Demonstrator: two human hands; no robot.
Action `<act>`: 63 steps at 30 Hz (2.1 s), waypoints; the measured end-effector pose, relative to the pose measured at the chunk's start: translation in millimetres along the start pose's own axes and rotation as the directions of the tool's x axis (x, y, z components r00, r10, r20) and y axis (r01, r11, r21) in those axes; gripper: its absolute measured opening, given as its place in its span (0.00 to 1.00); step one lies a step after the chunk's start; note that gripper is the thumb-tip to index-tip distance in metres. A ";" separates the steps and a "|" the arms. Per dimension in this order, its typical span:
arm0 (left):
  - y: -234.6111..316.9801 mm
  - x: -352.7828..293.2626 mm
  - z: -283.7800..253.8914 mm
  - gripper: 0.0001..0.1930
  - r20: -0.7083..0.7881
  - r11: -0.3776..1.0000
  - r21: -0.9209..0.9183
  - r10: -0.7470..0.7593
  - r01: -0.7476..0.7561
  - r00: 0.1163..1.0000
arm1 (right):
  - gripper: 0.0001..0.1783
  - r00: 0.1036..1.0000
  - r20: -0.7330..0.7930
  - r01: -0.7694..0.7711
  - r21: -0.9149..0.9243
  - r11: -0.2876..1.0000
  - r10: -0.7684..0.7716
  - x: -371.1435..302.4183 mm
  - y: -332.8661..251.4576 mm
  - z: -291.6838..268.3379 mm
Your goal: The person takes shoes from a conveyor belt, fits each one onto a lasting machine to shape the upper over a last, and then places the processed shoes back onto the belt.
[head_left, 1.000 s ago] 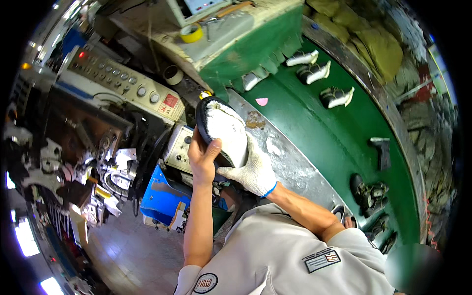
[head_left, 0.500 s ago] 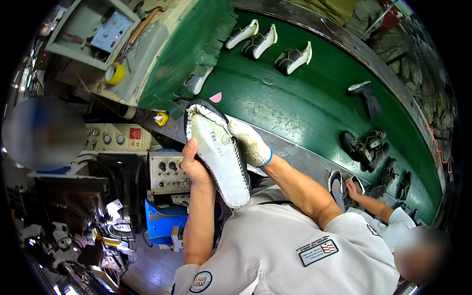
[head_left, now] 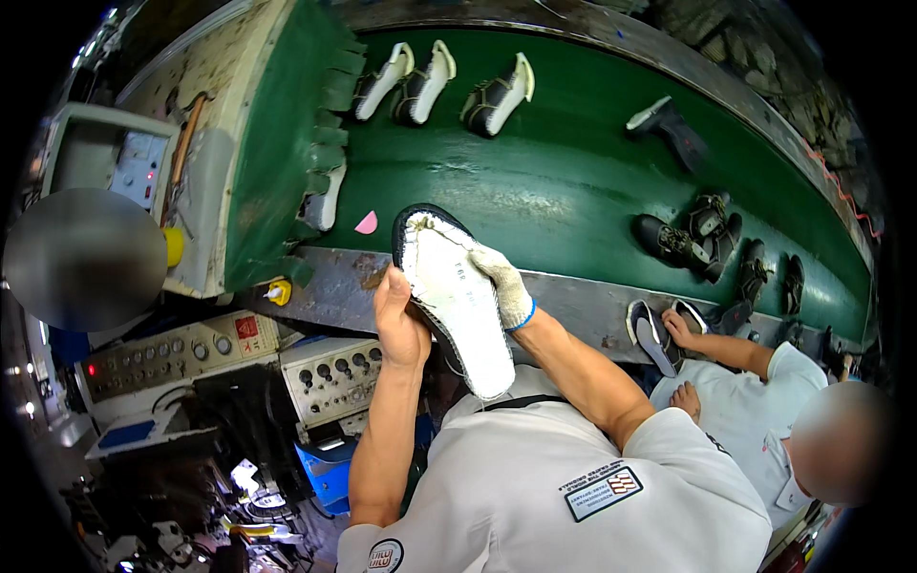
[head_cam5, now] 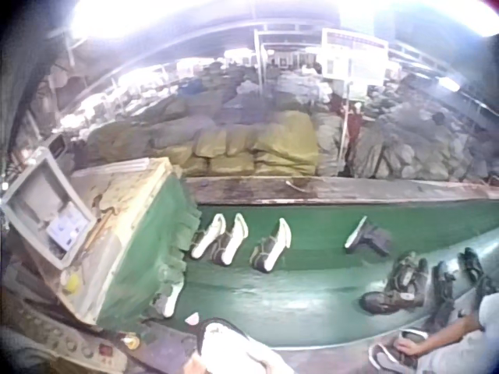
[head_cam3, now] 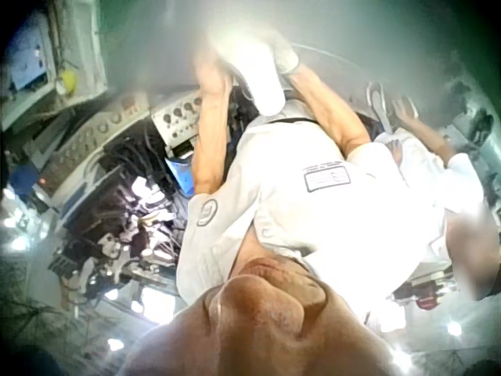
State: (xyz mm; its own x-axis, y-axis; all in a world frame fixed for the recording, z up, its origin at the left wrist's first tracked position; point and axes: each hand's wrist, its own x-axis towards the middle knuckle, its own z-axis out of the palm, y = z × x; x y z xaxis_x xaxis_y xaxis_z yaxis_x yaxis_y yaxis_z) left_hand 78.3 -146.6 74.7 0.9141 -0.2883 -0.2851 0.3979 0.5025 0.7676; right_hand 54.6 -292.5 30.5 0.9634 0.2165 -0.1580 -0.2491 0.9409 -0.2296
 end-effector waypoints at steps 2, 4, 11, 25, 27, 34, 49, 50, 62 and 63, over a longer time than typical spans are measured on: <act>-12.7 12.3 14.2 0.23 -0.003 0.995 0.099 -0.024 0.024 1.000 | 0.40 0.998 -0.046 0.048 0.012 0.999 -0.047 -7.1 -6.9 -17.2; -26.4 26.7 29.6 0.22 0.025 0.980 0.198 -0.010 0.005 1.000 | 0.41 0.989 -0.100 0.117 0.035 0.993 -0.113 -14.2 -15.9 -29.4; -86.0 97.4 44.2 0.21 0.135 0.747 0.664 -0.142 0.017 0.981 | 0.30 0.927 -0.281 0.254 -0.016 0.967 -0.248 -22.3 -76.7 -88.8; -110.7 95.1 -22.5 0.18 -0.108 0.474 0.845 -0.301 0.247 0.948 | 0.39 0.434 -0.671 -0.883 -0.185 -0.431 -0.601 -53.8 -263.9 -269.6; -112.1 87.5 -37.3 0.16 -0.143 0.461 0.840 -0.323 0.287 0.936 | 0.28 0.350 -0.755 -0.853 -0.013 -0.521 -0.554 -41.7 -243.7 -317.2; -113.2 54.3 -89.4 0.14 -0.343 0.484 0.746 -0.308 0.457 0.887 | 0.33 0.576 -0.650 -0.813 -0.387 -0.436 -0.496 106.2 -268.0 -280.0; -100.5 -50.2 -146.4 0.12 -0.443 0.699 0.470 -0.341 0.539 0.829 | 0.32 0.800 -0.476 -0.004 -0.614 0.789 -0.366 270.1 -182.3 -287.2; -95.3 -56.8 -154.6 0.12 -0.476 0.700 0.477 -0.302 0.532 0.826 | 0.32 0.882 -0.431 -0.049 -0.488 0.872 -0.192 244.7 -164.4 -272.4; 110.7 -137.7 -198.1 0.25 -0.632 0.943 0.331 0.251 -0.038 0.733 | 0.28 0.678 -0.151 -0.715 0.094 0.693 0.720 55.6 196.4 7.1; 118.2 -165.6 -214.6 0.24 -0.656 0.942 0.333 0.271 -0.053 0.705 | 0.25 0.685 -0.158 -0.718 0.016 0.695 0.711 47.8 216.0 24.3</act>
State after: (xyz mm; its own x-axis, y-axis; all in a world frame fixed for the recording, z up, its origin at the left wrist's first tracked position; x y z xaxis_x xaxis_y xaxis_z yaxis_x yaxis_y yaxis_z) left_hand -9.3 135.5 89.5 0.8032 0.4675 -0.3693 0.3006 0.2172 0.9287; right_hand 49.2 -72.6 -3.3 0.4672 0.7764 -0.4230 -0.8638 0.5029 -0.0310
